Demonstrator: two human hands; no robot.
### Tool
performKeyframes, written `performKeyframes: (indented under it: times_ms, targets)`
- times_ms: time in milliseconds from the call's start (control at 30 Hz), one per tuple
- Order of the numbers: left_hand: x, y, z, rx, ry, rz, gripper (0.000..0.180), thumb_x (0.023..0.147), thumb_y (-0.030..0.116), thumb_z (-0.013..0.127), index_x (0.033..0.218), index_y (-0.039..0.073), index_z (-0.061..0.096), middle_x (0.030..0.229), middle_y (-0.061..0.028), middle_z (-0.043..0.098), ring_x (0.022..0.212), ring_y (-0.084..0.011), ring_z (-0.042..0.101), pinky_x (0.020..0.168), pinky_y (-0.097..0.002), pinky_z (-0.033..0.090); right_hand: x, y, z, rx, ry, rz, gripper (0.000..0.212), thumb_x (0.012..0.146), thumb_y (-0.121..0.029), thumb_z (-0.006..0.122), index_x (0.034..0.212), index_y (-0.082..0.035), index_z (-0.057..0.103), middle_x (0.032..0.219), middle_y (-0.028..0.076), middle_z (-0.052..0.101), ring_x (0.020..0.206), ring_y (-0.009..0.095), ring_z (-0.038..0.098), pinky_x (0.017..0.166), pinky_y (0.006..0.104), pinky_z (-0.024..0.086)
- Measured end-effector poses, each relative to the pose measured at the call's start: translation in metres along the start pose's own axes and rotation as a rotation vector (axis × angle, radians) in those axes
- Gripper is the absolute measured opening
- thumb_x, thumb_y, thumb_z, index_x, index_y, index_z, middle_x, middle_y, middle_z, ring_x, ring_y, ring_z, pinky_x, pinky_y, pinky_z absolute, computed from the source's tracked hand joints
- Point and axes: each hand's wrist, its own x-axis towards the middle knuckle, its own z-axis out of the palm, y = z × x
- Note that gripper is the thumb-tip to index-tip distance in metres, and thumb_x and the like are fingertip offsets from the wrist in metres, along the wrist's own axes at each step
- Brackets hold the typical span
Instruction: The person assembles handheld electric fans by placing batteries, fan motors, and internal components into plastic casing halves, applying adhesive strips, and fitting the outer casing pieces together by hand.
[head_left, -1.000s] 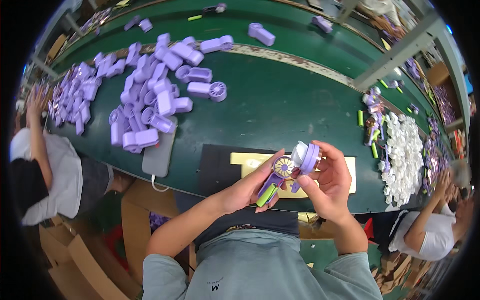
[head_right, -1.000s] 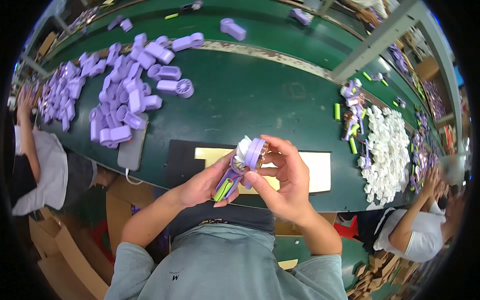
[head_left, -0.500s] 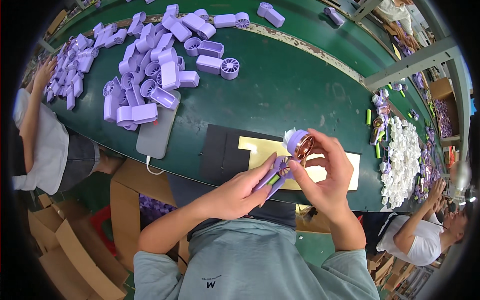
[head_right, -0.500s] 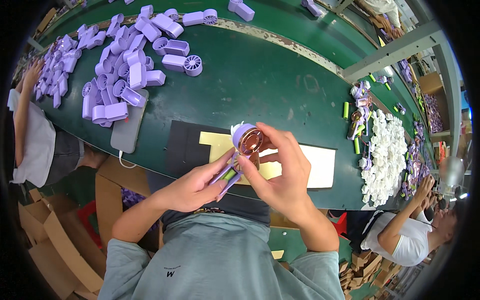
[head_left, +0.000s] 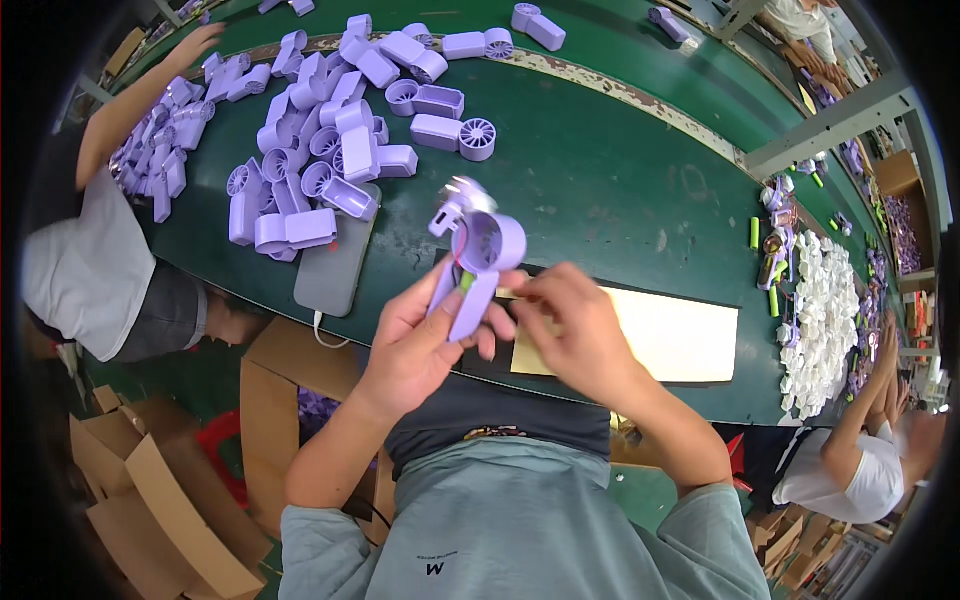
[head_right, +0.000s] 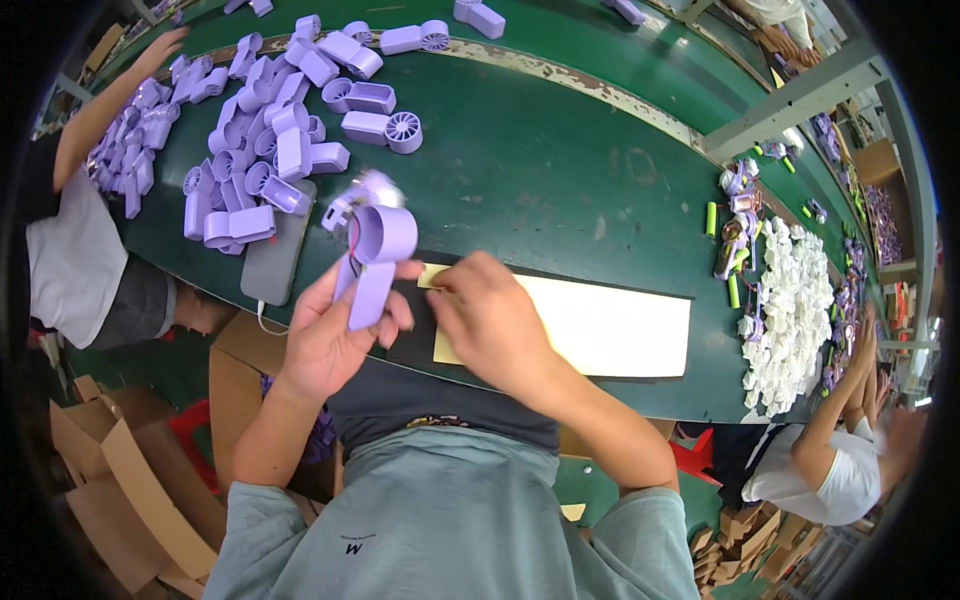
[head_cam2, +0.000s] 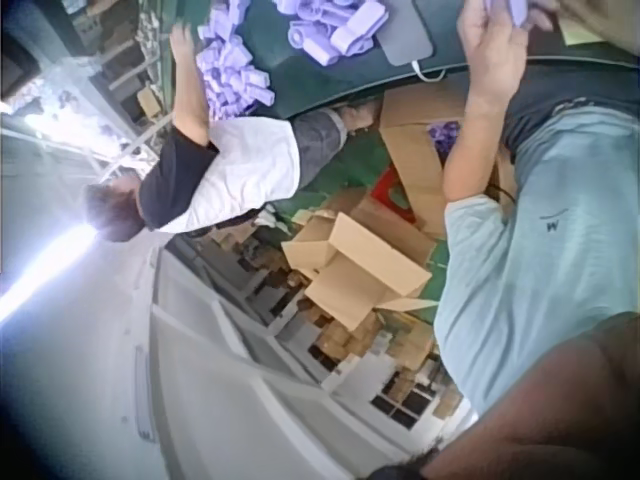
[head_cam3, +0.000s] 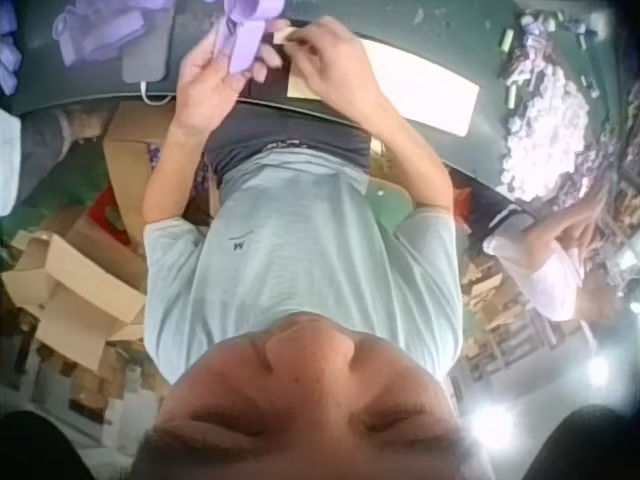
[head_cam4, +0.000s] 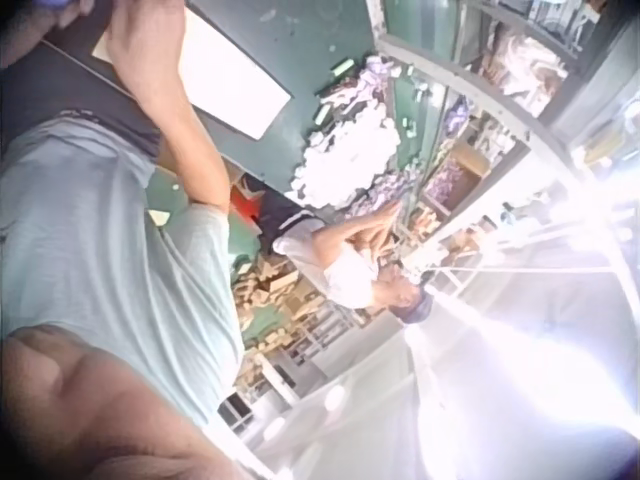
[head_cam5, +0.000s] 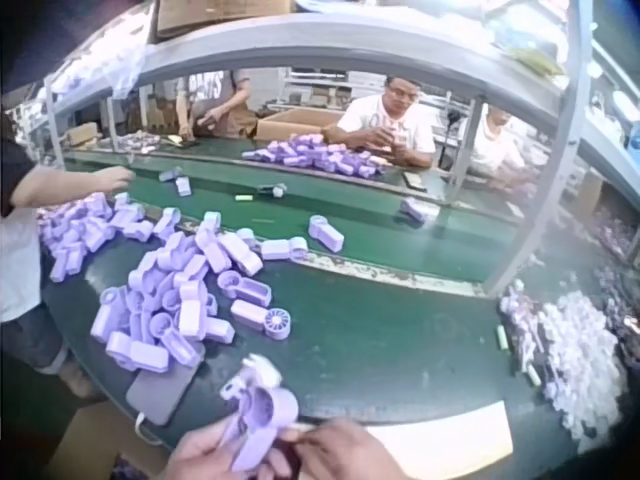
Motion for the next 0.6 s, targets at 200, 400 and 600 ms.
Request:
performKeyframes:
  times_ms: [200, 400, 600]
  targets:
    - [0.024, -0.032, -0.018, 0.202, 0.194, 0.035, 0.050, 0.113, 0.015, 0.041, 0.160, -0.003, 0.033, 0.141, -0.0178, 0.059, 0.115, -0.0209, 0.066, 0.103, -0.0356, 0.055, 0.015, -0.005, 0.011, -0.216, -0.076, -0.049, 0.018, 0.086, -0.008, 0.075, 0.097, 0.001, 0.066, 0.096, 0.017, 0.060, 0.094, 0.038, 0.060, 0.083, 0.0470, 0.051]
    - [0.026, -0.042, -0.018, 0.205, 0.253, 0.033, 0.054, 0.113, 0.012, 0.042, 0.163, 0.000, 0.028, 0.140, -0.0162, 0.060, 0.119, -0.0209, 0.065, 0.107, -0.0357, 0.052, 0.025, 0.003, -0.017, 0.055, -0.305, 0.029, 0.013, 0.088, -0.005, 0.079, 0.093, 0.002, 0.070, 0.089, 0.014, 0.068, 0.077, 0.025, 0.069, 0.069, 0.0351, 0.055]
    - [0.023, -0.042, -0.019, 0.435, 0.156, 0.078, 0.056, 0.113, 0.017, 0.047, 0.163, 0.000, 0.029, 0.151, -0.0189, 0.053, 0.135, -0.0281, 0.058, 0.115, -0.0393, 0.047, -0.003, 0.001, -0.052, -0.068, -0.251, 0.351, 0.016, 0.090, -0.010, 0.080, 0.098, 0.002, 0.073, 0.086, 0.010, 0.070, 0.075, 0.022, 0.068, 0.069, 0.0338, 0.054]
